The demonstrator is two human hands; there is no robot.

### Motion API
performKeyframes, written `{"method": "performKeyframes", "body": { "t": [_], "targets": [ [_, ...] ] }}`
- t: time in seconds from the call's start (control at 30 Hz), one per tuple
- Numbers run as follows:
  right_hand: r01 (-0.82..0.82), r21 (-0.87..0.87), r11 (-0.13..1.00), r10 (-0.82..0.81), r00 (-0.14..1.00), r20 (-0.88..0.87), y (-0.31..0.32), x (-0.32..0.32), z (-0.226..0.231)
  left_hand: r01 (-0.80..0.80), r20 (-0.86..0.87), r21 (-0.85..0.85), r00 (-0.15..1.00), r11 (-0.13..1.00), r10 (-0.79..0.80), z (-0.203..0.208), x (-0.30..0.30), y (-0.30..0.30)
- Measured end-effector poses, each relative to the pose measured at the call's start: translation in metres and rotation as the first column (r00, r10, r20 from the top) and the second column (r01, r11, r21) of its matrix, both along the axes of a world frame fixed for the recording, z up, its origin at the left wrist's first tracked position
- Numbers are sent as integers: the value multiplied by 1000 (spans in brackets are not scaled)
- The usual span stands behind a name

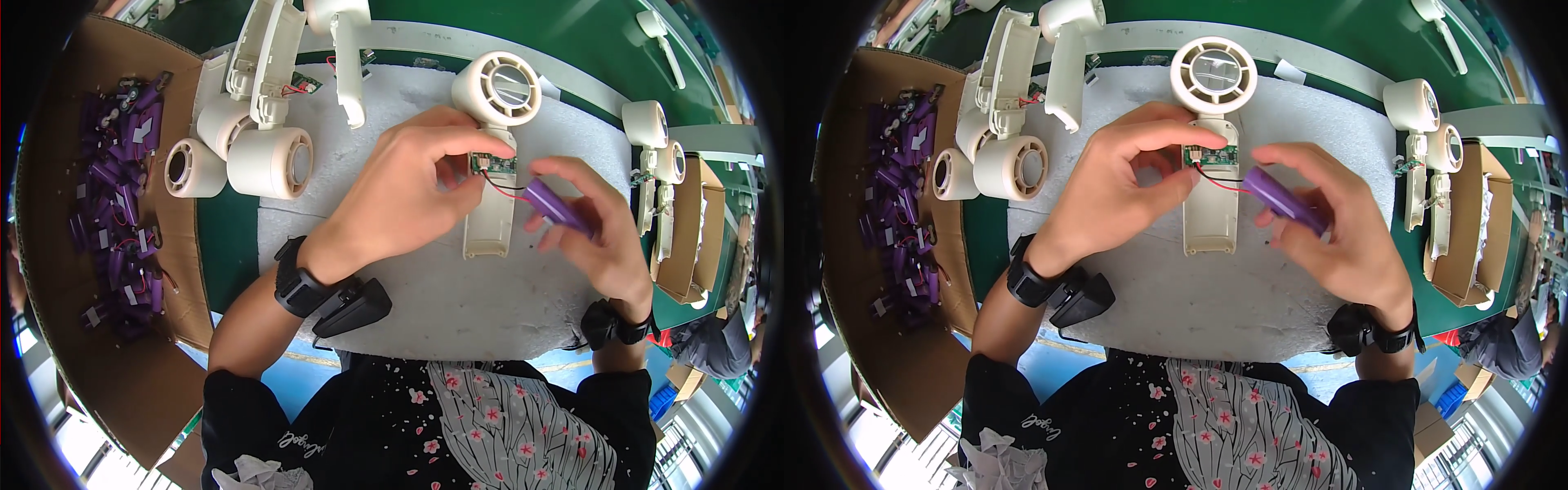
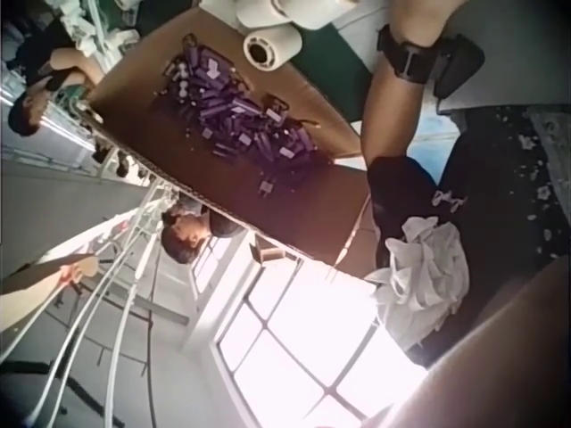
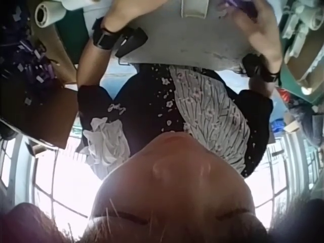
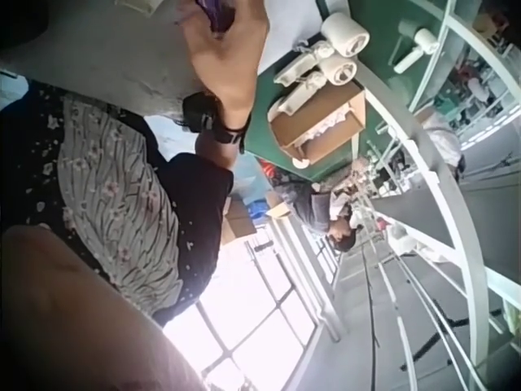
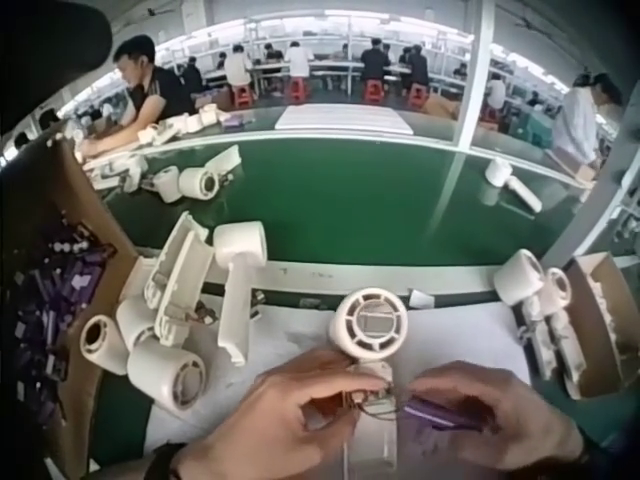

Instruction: The person connects a circuit board to a battery pack by hand and fits them into a fan housing before setting it aside. They then move a cardboard box and repeat the process with another set of components.

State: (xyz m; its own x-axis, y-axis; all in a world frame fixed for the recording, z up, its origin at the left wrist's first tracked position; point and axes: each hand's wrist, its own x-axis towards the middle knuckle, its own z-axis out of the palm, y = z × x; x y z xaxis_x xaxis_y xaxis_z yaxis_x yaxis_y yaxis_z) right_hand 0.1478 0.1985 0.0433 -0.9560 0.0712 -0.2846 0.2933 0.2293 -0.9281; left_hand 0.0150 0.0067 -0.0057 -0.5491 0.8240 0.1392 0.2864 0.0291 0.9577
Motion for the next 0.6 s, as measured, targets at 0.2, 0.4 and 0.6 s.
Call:
{"method": "performKeyframes", "body": {
  "t": [0.2,0.4,0.6],
  "targets": [
    [155,98,983,-175,949,261,10,-4,6,-60,105,-13,993,998,61,-1,3,1],
    [97,578,810,-28,991,-128,0,-2,-2,-116,66,-7,991,993,117,-1,5,3],
    [112,746,656,242,906,-348,-6,6,-5,-114,84,1,990,993,114,-1,8,1]
  ]
}}
